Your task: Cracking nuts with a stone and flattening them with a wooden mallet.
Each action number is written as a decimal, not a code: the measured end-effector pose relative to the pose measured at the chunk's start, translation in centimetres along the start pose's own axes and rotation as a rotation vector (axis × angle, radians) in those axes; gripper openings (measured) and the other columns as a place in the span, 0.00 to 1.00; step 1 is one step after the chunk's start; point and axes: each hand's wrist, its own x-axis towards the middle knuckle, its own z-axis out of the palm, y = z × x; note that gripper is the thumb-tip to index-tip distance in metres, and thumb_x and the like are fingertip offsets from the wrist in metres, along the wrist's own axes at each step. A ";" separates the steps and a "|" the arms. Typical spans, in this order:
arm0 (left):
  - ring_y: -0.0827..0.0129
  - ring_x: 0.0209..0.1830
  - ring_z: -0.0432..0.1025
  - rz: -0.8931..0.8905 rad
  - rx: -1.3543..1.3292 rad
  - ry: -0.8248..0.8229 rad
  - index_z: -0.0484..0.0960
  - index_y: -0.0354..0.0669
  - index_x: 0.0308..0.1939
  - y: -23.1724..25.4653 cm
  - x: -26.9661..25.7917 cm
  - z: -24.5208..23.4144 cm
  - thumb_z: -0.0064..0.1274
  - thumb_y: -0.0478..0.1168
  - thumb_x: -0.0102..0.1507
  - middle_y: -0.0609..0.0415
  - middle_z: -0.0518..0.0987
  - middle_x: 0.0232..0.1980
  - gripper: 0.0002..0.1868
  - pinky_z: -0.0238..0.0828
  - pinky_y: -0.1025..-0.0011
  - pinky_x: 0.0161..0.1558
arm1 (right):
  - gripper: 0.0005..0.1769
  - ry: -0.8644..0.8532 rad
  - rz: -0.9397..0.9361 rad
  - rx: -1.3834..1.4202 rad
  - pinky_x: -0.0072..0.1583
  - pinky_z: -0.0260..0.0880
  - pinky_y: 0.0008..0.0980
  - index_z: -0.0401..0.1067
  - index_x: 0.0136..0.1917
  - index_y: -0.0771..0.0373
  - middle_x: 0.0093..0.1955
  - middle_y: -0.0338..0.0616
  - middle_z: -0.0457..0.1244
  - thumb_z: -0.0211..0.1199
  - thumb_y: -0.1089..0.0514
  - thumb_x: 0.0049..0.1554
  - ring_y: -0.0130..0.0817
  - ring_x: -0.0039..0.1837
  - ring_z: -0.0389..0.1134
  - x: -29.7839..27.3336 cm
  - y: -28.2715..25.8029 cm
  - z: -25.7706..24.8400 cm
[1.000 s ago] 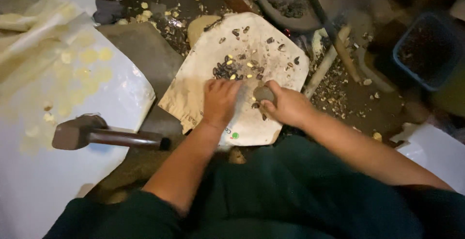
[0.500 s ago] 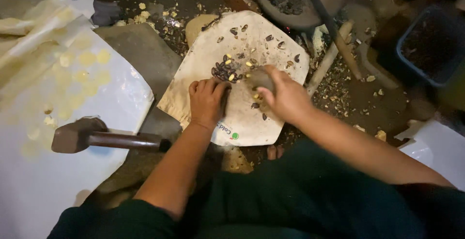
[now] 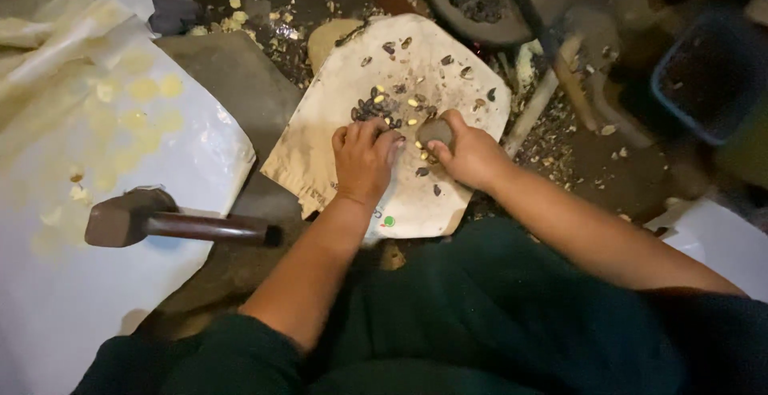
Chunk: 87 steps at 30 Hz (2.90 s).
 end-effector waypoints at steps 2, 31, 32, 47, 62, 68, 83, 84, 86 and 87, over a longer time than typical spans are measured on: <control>0.65 0.50 0.70 -0.038 -0.006 -0.012 0.81 0.61 0.41 0.5 0.5 0.0 0.56 0.52 0.66 0.63 0.75 0.47 0.06 0.59 0.57 0.57 | 0.26 -0.005 -0.055 -0.094 0.59 0.69 0.66 0.56 0.69 0.55 0.51 0.71 0.67 0.54 0.44 0.63 0.73 0.56 0.70 -1.5 -1.5 -0.9; 0.51 0.50 0.73 -0.222 -0.221 -0.069 0.77 0.49 0.55 -2.7 -1.8 -2.5 0.52 0.51 0.70 0.50 0.74 0.51 0.15 0.68 0.54 0.52 | 0.29 0.069 0.016 0.064 0.59 0.67 0.68 0.55 0.72 0.54 0.52 0.75 0.66 0.57 0.44 0.62 0.76 0.56 0.69 -0.8 -0.7 0.6; 0.48 0.48 0.73 -0.240 -0.178 -0.075 0.77 0.44 0.51 -2.6 -2.1 -2.3 0.55 0.49 0.68 0.47 0.74 0.50 0.14 0.68 0.53 0.51 | 0.26 0.075 -0.010 -0.093 0.57 0.70 0.64 0.59 0.69 0.56 0.52 0.71 0.67 0.56 0.43 0.63 0.73 0.54 0.71 -1.3 -1.4 0.9; 0.61 0.52 0.76 -0.031 -0.089 -0.335 0.66 0.50 0.70 4.5 2.4 3.3 0.56 0.43 0.63 0.51 0.84 0.47 0.32 0.64 0.55 0.59 | 0.29 0.200 0.071 -0.124 0.59 0.69 0.65 0.53 0.75 0.52 0.57 0.65 0.66 0.53 0.42 0.65 0.72 0.57 0.70 -1.7 3.5 -0.9; 0.46 0.84 0.44 0.043 -0.100 -0.426 0.61 0.36 0.75 0.7 -1.4 -1.5 0.58 0.69 0.60 0.39 0.57 0.80 0.52 0.30 0.35 0.78 | 0.31 0.110 0.012 0.089 0.61 0.67 0.63 0.54 0.74 0.48 0.59 0.67 0.65 0.54 0.37 0.64 0.73 0.61 0.67 -0.1 2.8 0.7; 0.49 0.85 0.43 0.020 -0.077 -0.438 0.62 0.38 0.75 0.7 -1.5 -0.8 0.56 0.72 0.58 0.42 0.57 0.80 0.54 0.30 0.35 0.78 | 0.28 0.067 0.043 -0.047 0.58 0.71 0.63 0.55 0.72 0.48 0.54 0.67 0.67 0.54 0.41 0.63 0.71 0.56 0.71 -0.5 1.1 0.6; 0.48 0.84 0.48 0.019 -0.070 -0.389 0.64 0.40 0.73 0.7 -1.5 -1.5 0.56 0.67 0.60 0.42 0.59 0.80 0.47 0.36 0.36 0.77 | 0.22 0.578 -0.257 -0.284 0.66 0.59 0.59 0.64 0.69 0.52 0.71 0.54 0.54 0.60 0.49 0.63 0.60 0.65 0.64 0.4 9.5 1.9; 0.49 0.84 0.48 0.009 -0.071 -0.390 0.64 0.41 0.72 0.7 -1.6 -1.4 0.56 0.66 0.60 0.43 0.59 0.80 0.46 0.36 0.36 0.77 | 0.12 0.734 -0.279 -0.247 0.60 0.66 0.52 0.73 0.56 0.57 0.60 0.51 0.61 0.61 0.50 0.63 0.57 0.57 0.69 0.6 11.7 3.1; 0.50 0.84 0.48 0.019 -0.056 -0.386 0.64 0.42 0.73 0.6 -1.7 -1.3 0.56 0.65 0.61 0.44 0.60 0.80 0.45 0.35 0.37 0.78 | 0.11 0.700 -0.112 -0.132 0.54 0.70 0.50 0.72 0.56 0.59 0.56 0.52 0.62 0.60 0.52 0.64 0.57 0.53 0.70 1.0 15.5 4.8; 0.51 0.84 0.48 0.025 -0.042 -0.380 0.64 0.43 0.73 0.7 -1.7 -1.2 0.55 0.64 0.61 0.45 0.60 0.80 0.44 0.34 0.38 0.78 | 0.11 0.661 0.049 -0.020 0.49 0.74 0.49 0.71 0.57 0.61 0.52 0.53 0.64 0.59 0.53 0.65 0.58 0.50 0.72 1.1 17.4 5.7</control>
